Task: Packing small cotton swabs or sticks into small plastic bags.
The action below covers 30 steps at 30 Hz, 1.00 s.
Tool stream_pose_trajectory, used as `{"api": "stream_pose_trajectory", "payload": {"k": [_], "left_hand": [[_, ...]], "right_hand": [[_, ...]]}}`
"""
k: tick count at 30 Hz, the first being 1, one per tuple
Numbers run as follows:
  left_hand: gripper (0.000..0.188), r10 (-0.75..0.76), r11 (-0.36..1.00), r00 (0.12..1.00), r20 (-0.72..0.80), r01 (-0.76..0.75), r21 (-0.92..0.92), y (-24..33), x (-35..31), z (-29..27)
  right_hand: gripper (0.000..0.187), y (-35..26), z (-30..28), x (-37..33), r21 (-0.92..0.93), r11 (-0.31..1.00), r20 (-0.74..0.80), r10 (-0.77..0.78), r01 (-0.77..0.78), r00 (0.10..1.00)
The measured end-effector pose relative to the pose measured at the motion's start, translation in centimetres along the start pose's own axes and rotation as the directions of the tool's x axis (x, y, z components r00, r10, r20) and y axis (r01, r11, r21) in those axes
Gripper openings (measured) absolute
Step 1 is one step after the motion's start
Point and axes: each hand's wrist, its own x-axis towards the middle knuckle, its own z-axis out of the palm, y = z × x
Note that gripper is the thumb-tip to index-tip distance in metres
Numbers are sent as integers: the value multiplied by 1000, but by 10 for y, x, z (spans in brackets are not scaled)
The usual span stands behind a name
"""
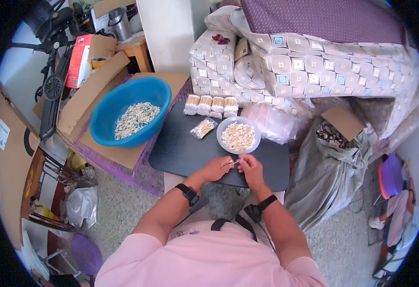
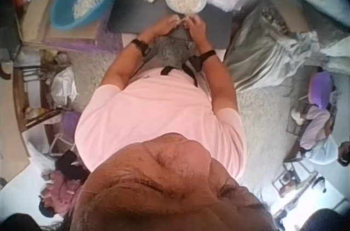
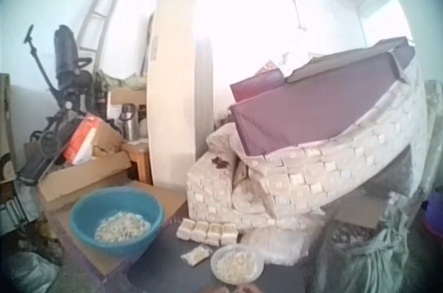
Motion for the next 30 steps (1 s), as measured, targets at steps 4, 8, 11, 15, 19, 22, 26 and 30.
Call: {"api": "stream_pose_trajectory", "payload": {"k": [4,8,11,15,19,22,26,30], "left_hand": [[22,-30,996,998,59,35,-79,3,0,-4],[24,-106,972,986,130,130,-194,3,2,-3],[26,-164,958,968,191,202,-202,4,3,-3],[27,85,996,996,0,-85,-9,-7,6,3],[26,53,998,993,-108,-57,-34,-8,1,2],[26,-12,1000,982,-189,17,23,-11,-2,-1],[23,-41,996,966,-256,59,65,-26,-2,-5],[22,-27,995,945,-326,56,78,-15,-7,0]], "right_hand": [[17,0,3,1,-91,995,48,-24,28,999],[15,7,3,3,-339,913,73,-215,227,974],[15,8,4,2,-350,908,61,-224,231,973],[16,3,8,-1,-372,883,57,-286,286,957],[16,3,5,-2,-390,883,68,-256,262,964],[15,-6,4,-5,-335,920,75,-191,205,979],[15,-40,5,4,-390,890,139,-196,235,971],[15,-70,6,43,-547,713,216,-386,439,897]]}}
